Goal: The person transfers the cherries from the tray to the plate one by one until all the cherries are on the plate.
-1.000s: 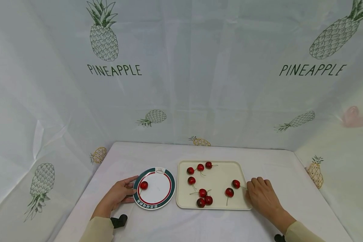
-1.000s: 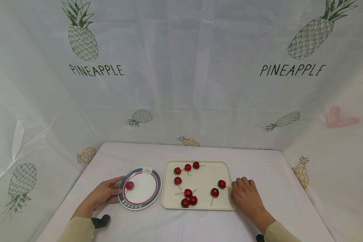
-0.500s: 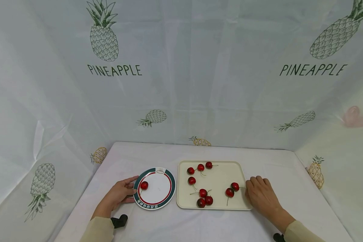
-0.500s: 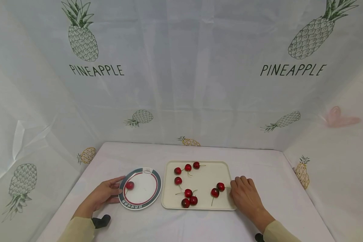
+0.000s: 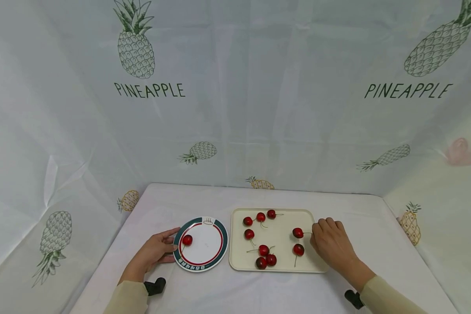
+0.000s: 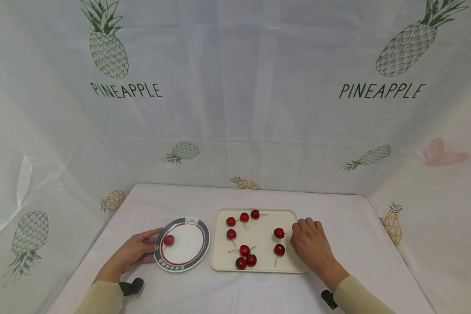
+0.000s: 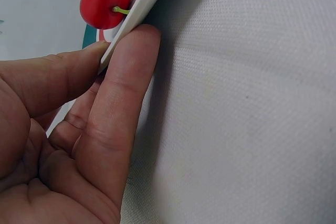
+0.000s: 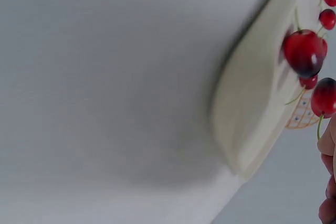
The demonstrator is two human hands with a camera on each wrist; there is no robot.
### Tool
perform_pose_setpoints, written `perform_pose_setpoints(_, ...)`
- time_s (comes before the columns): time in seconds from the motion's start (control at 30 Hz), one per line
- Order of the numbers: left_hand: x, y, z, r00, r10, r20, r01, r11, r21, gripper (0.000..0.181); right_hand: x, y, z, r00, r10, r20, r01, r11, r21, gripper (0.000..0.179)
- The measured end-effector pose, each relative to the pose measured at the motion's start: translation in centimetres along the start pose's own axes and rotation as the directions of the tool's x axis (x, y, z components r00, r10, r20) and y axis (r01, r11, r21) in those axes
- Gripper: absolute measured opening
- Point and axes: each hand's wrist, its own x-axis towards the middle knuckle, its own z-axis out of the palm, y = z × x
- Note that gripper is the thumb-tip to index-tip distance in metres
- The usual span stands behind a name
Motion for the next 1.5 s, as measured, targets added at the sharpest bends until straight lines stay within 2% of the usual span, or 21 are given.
perform_pose_setpoints(0.2,0.1,0.0,0.0,1.000,0.001,0.004,-0.001,1.000,-0.003,0.059,1.8,-1.3,0.4,1.000,-0.024,0.005,0.024,1.000,0.018,0.031)
perform_pose_setpoints(0.33,0.0,0.1,0.0,1.000,0.000,0.009,0.000,1.000,-0.007,0.059,3.0,-2.5,0.6,0.998,-0.025,0.059,0.023,0.999,0.031,0.020)
perform_pose_setpoints(0.47,0.0,0.1,0.0,1.000,-0.005,0.006,0.005,1.000,-0.003,0.059,4.4,-3.9,1.1,0.993,-0.019,0.113,0.014,0.999,0.040,0.019)
perform_pose_setpoints(0.63,0.0,0.3,0.0,1.000,-0.022,-0.004,0.022,1.000,0.010,0.059,6.2,-5.8,1.3,0.992,-0.027,0.122,0.021,0.999,0.049,0.018)
perform_pose_setpoints(0.9,-0.1,0.3,0.0,1.000,-0.024,-0.011,0.024,1.000,0.006,0.059,8.9,-9.3,2.1,0.993,-0.057,0.105,0.048,0.995,0.086,0.016)
perform_pose_setpoints(1.3,-0.3,0.3,-0.1,1.000,-0.021,-0.010,0.021,1.000,0.000,0.059,12.8,-15.5,3.0,0.982,-0.140,0.126,0.128,0.987,0.101,0.014)
perform_pose_setpoints(1.5,-0.2,0.5,-0.1,1.000,-0.022,-0.009,0.022,1.000,0.011,0.059,14.0,-17.9,3.3,0.968,-0.163,0.192,0.147,0.985,0.096,0.017)
